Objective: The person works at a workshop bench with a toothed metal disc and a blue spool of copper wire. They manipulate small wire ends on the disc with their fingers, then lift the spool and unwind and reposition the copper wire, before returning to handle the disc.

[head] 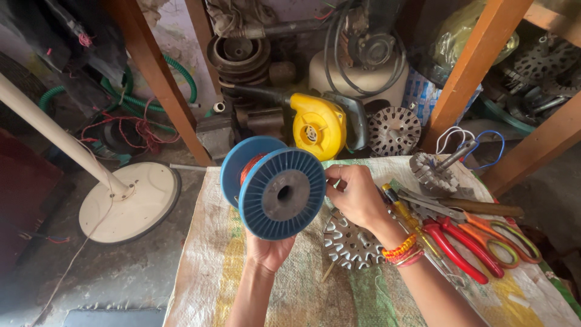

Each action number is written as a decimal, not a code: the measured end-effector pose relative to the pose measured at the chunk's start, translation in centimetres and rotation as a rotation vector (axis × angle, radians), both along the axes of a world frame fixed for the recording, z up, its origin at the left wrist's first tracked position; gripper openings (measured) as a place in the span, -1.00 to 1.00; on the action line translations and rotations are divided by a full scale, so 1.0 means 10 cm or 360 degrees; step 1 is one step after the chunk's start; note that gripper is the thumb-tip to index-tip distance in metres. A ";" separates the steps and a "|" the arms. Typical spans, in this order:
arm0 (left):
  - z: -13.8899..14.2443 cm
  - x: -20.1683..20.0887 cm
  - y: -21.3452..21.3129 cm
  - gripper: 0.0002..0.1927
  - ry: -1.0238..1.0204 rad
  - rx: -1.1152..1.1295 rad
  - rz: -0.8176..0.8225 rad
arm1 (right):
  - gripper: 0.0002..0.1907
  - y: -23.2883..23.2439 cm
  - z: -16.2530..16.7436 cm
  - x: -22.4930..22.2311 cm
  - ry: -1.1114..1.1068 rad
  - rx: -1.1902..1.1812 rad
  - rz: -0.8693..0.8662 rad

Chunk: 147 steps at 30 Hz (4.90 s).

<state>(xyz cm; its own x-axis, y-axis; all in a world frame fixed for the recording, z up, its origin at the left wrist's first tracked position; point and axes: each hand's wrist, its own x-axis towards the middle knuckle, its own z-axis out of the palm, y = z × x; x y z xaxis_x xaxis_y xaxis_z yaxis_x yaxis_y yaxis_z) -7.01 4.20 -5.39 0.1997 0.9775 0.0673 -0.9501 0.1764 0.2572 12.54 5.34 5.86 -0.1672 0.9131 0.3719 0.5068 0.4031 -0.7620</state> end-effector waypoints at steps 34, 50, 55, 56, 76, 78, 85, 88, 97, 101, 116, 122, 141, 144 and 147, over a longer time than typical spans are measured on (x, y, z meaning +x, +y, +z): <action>0.09 0.05 0.09 -0.29 0.1484 0.0127 0.0727 | -0.84 -0.30 0.35 -0.11 -0.0577 -0.0275 0.0125; -0.65 -0.17 0.28 -0.34 0.0488 0.0238 -0.0040 | -0.87 -0.20 0.12 0.13 0.0072 0.0057 0.0011; -0.60 -0.24 0.27 -0.39 0.0477 0.0210 0.0056 | -0.87 -0.33 -0.09 0.09 0.0215 0.0123 -0.0057; -0.56 -0.20 0.20 -0.39 0.0444 0.0215 0.0045 | -0.86 -0.32 -0.12 0.12 0.0136 0.0187 -0.0118; 0.39 0.60 -0.70 -0.49 0.0030 -0.0171 0.0046 | -0.86 -0.51 -1.13 0.30 0.0539 -0.0355 -0.0304; 0.39 0.64 -0.71 -0.55 0.0031 -0.0232 0.0121 | -0.87 -0.73 -1.04 0.22 0.0260 -0.0319 -0.0347; 0.61 0.79 -0.73 -0.46 0.0918 -0.0403 0.0597 | -0.82 -1.09 -0.49 0.10 -0.0231 -0.0094 -0.0244; 0.70 0.79 -0.76 -0.45 0.1166 -0.0328 0.0681 | -0.76 -1.16 -0.29 0.09 -0.0296 -0.0084 -0.0208; 0.70 0.80 -0.83 -0.46 0.1471 -0.0118 0.0685 | -0.84 -1.09 0.07 0.45 -0.0150 0.0004 -0.0304; 0.64 0.67 -0.84 -0.40 0.1435 -0.0048 0.0448 | -0.91 -0.86 0.01 0.70 0.0130 -0.0188 -0.0146; 0.27 0.39 -0.83 -0.20 0.1244 0.0064 0.0026 | -0.88 -0.46 -0.41 0.99 0.0495 -0.0274 0.0164; 0.26 0.45 -0.84 -0.22 0.0974 -0.0081 -0.0213 | -0.88 -0.44 -0.58 0.93 0.0860 -0.0355 0.0258; 0.75 0.75 -0.99 -0.44 0.0403 -0.0005 -0.0055 | -0.84 -0.83 -1.12 0.58 0.0683 -0.0677 -0.0324; 0.73 0.79 -1.00 -0.43 0.0545 -0.0060 0.0089 | -0.86 -0.93 -1.13 0.52 0.0606 -0.0638 -0.0263; 0.74 0.85 -0.99 -0.41 0.0757 -0.0277 0.0118 | -0.90 -1.04 -1.08 0.45 0.0502 -0.0381 -0.0074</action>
